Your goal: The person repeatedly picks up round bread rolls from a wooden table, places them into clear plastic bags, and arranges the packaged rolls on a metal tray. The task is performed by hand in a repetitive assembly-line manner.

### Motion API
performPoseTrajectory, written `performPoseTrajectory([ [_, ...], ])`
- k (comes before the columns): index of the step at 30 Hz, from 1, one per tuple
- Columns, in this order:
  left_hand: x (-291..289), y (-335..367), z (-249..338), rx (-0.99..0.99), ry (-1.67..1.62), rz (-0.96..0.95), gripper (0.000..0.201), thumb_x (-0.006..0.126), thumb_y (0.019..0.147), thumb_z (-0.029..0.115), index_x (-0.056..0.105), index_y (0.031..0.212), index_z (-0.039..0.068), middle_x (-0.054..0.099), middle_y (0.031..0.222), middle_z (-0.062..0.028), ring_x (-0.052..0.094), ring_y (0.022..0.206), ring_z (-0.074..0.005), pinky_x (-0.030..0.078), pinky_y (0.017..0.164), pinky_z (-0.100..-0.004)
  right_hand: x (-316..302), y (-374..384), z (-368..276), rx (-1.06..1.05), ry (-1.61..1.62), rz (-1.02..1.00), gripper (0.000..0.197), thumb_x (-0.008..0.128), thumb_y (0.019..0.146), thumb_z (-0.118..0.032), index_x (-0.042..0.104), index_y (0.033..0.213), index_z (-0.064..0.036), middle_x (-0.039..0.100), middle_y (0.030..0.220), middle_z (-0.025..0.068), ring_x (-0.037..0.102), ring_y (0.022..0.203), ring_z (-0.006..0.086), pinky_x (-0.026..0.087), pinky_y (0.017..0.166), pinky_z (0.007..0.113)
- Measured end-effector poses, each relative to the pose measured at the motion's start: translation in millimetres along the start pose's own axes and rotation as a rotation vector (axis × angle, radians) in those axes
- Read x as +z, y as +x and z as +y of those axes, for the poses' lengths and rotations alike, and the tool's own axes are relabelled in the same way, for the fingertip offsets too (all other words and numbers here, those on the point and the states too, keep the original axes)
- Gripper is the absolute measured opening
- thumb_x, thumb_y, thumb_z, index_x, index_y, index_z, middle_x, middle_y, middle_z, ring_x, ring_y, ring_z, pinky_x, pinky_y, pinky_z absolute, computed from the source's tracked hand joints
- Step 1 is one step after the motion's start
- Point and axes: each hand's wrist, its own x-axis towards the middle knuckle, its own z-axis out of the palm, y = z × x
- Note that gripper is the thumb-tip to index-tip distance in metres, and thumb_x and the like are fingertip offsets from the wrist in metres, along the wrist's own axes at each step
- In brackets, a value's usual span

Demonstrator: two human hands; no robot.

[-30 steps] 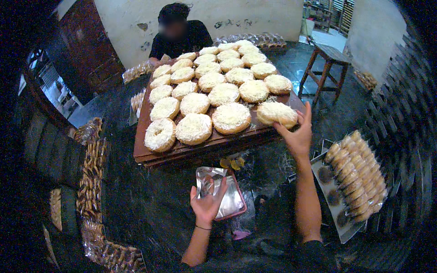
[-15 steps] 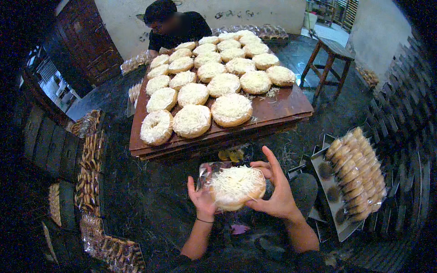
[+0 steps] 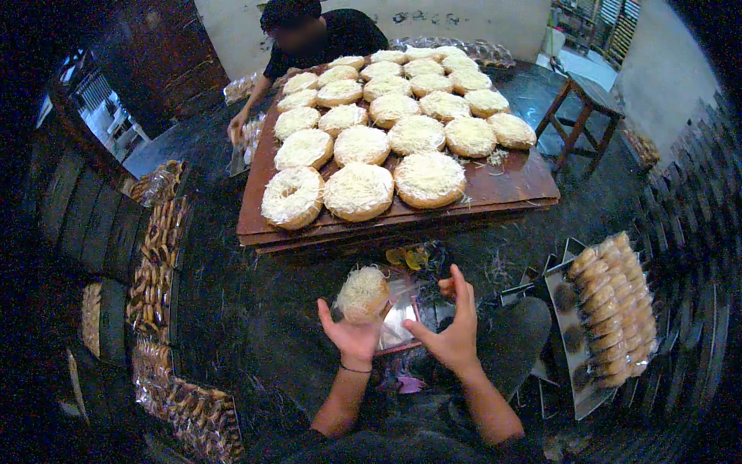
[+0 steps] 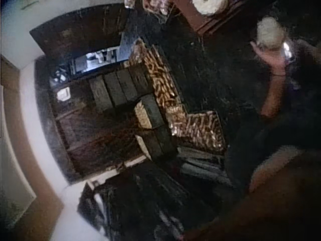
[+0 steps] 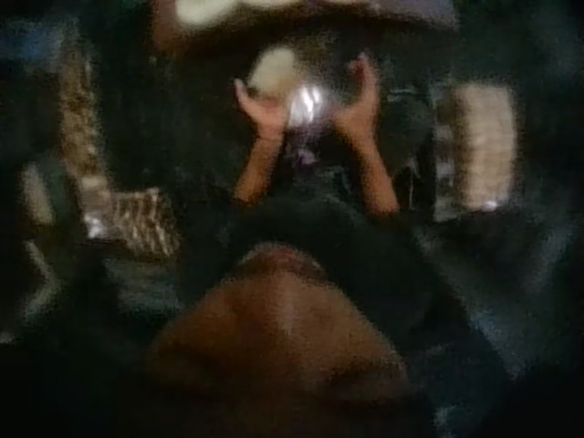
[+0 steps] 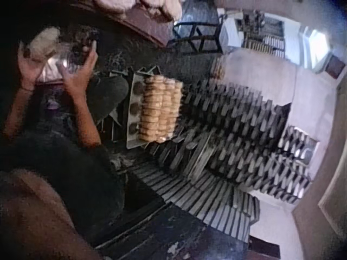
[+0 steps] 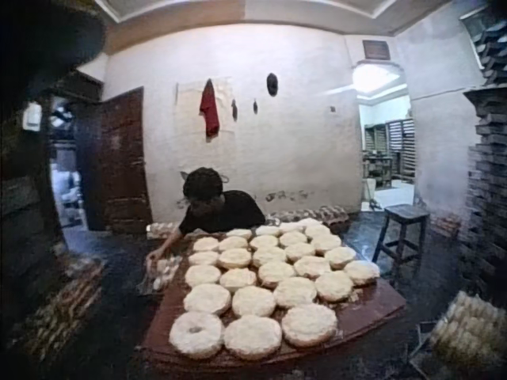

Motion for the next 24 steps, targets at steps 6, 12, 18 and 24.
performPoseTrajectory([
  [6,3,-7,1,0.036,0.053,-0.023,0.06,0.044,0.08,0.061,0.049,0.122,0.019,0.04,0.135,-0.0068,0.038,0.123,-0.0298,0.028,0.101,-0.055,21,16,3,0.34,0.357,-0.204,0.023,0.061,0.082,-0.014,0.063,0.1,0.0007,0.062,0.083,0.0053,0.057,0.081,0.0128,0.045,0.073,0.026],
  [12,-2,-10,-1,-0.088,0.167,0.195,0.066,0.042,0.081,0.063,0.047,0.123,0.012,0.049,0.124,-0.0069,0.045,0.115,-0.0253,0.033,0.1,-0.0419,37,50,-37,-0.534,-0.262,-0.444,0.017,0.065,0.07,-0.014,0.063,0.084,-0.0045,0.056,0.081,0.0107,0.056,0.076,0.0292,0.045,0.066,0.035],
  [18,19,-3,-1,-0.136,0.266,-0.016,0.065,0.04,0.084,0.059,0.045,0.125,0.008,0.05,0.122,-0.0111,0.047,0.113,-0.0264,0.04,0.093,-0.0429,12,29,-62,-0.619,-0.264,-0.457,0.023,0.067,0.069,-0.017,0.06,0.089,-0.0076,0.054,0.088,0.0091,0.055,0.077,0.0258,0.045,0.063,0.034],
  [24,29,-7,-7,-0.13,0.183,-0.114,0.077,0.043,0.081,0.059,0.03,0.136,0.007,0.034,0.138,-0.0144,0.035,0.125,-0.0329,0.023,0.099,-0.0638,0,-6,-59,-0.423,-0.325,-0.636,0.022,0.062,0.077,-0.018,0.058,0.095,-0.0073,0.055,0.08,0.0087,0.061,0.06,0.0281,0.05,0.051,0.038],
])
